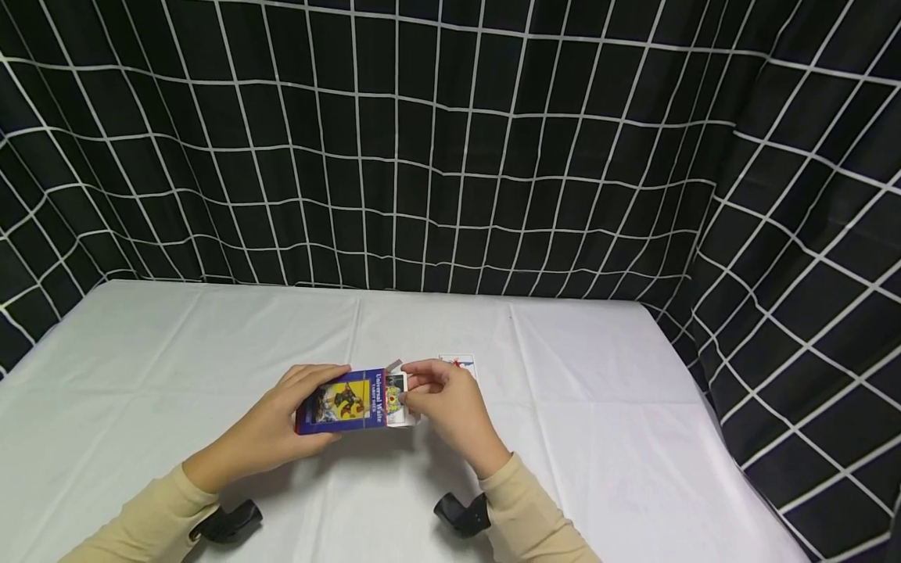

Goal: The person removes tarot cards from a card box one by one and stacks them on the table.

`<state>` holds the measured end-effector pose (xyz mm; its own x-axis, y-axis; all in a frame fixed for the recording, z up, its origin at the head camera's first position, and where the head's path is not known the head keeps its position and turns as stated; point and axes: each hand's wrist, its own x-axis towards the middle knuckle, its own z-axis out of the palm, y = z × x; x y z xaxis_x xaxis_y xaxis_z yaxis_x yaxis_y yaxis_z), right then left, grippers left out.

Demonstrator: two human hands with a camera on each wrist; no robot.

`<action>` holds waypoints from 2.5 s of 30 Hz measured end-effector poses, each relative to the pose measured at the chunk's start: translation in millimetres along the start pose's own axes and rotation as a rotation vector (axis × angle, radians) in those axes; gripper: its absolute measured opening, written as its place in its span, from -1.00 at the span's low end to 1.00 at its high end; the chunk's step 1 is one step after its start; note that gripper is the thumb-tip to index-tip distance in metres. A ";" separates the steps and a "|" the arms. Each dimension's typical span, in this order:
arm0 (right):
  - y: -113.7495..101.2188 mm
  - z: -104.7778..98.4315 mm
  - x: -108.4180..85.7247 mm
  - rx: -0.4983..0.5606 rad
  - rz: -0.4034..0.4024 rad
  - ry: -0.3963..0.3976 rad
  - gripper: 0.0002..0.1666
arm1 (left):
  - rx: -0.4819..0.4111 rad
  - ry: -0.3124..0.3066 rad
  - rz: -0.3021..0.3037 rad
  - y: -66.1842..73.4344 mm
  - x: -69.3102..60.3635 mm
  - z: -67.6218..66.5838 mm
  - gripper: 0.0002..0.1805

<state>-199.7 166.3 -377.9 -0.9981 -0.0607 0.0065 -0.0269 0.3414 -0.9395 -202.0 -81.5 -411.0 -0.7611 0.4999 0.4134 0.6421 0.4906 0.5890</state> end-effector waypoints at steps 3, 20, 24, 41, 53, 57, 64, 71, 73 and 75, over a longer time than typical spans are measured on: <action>-1.5 -4.3 -0.3 0.004 -0.011 -0.007 -0.55 | -0.004 0.003 -0.001 0.1 0.8 -0.4 -0.12; -3.5 -15.2 -0.4 0.008 0.007 -0.064 -0.61 | 0.003 -0.009 0.001 0.5 -0.4 1.3 -0.12; -2.9 -20.1 -0.1 -0.026 -0.025 -0.088 -0.63 | 0.004 -0.019 -0.003 0.7 -0.3 1.2 -0.13; -8.1 -41.7 1.8 -0.088 -0.052 -0.147 -0.62 | 0.009 -0.003 0.003 1.2 -2.3 0.2 -0.13; -8.9 -49.1 1.4 -0.119 -0.036 -0.131 -0.58 | 0.007 -0.006 0.006 1.7 1.0 0.1 -0.13; -9.6 -53.3 1.0 -0.116 -0.034 -0.140 -0.56 | 0.009 -0.008 0.002 2.6 1.0 -0.3 -0.13; -9.7 -57.3 1.0 -0.162 -0.051 -0.130 -0.62 | 0.015 -0.008 -0.010 2.8 -0.6 0.0 -0.13; -12.9 -62.1 1.7 -0.166 -0.053 -0.135 -0.67 | 0.011 -0.015 -0.017 2.8 -0.5 -0.5 -0.13; -13.3 -64.0 2.4 -0.165 -0.059 -0.136 -0.68 | 0.007 -0.008 -0.016 3.5 0.4 -1.7 -0.13; -13.5 -66.3 2.8 -0.170 -0.063 -0.135 -0.69 | 0.000 -0.004 -0.015 4.1 1.5 -2.4 -0.13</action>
<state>-205.7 223.7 -342.5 -0.9781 -0.2080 0.0070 -0.1095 0.4858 -0.8672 -200.8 -80.4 -406.3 -0.7700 0.4954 0.4021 0.6310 0.4980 0.5949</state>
